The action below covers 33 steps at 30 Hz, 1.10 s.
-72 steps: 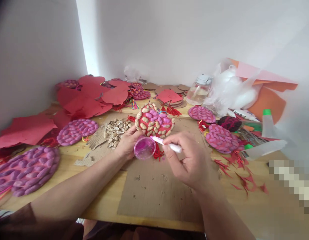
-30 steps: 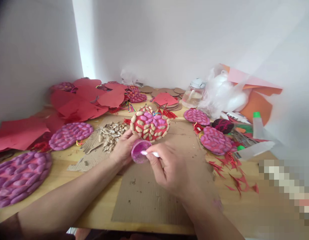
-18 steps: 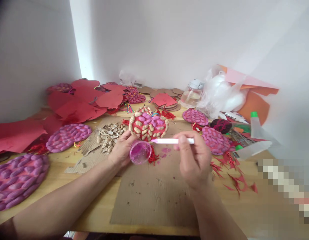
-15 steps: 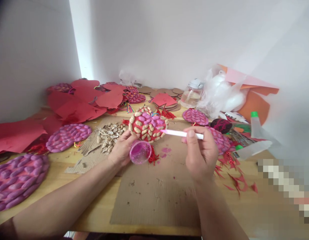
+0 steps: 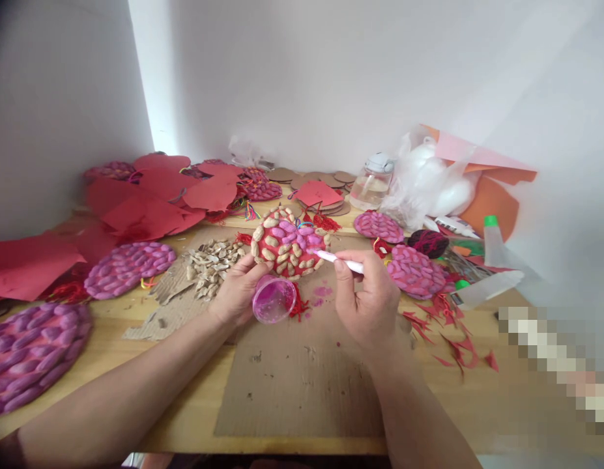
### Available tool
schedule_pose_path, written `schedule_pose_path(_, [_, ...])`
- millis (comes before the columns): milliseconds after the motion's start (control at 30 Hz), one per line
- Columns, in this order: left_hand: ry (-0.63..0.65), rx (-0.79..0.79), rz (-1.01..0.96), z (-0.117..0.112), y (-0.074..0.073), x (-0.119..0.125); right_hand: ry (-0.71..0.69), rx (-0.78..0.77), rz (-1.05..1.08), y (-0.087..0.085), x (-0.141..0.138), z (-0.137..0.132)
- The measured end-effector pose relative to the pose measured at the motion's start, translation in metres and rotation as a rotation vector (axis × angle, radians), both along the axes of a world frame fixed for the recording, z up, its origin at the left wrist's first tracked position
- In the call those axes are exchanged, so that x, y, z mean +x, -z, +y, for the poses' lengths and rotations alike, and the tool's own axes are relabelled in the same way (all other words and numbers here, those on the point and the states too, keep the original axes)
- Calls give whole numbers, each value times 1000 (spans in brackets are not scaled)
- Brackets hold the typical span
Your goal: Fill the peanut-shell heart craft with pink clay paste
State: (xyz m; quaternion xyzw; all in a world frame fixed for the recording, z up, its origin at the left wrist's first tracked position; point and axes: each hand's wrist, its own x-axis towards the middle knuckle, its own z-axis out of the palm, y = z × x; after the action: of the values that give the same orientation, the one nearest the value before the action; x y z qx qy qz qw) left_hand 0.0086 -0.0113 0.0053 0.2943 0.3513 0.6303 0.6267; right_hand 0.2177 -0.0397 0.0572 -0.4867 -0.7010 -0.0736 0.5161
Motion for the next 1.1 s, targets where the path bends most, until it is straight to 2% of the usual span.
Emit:
schedule_pose_path(167, [1,-1,6,0,0,0,67,47,-18,1,6,3])
schedule_pose_path(667, [9,-2,8,0,1,0,-3,45,-22,0,4,3])
schedule_pose_path(800, [10,-2,3,0,1,0,38,73,-30,-1,3,2])
schedule_pose_path(1000, [4,-3,-13,0,0,1,-47,75,-114,-1,-4,0])
schedule_pose_path(1100, [-2,-9,-12,1,1,1,-1,124,-135,0,-4,1])
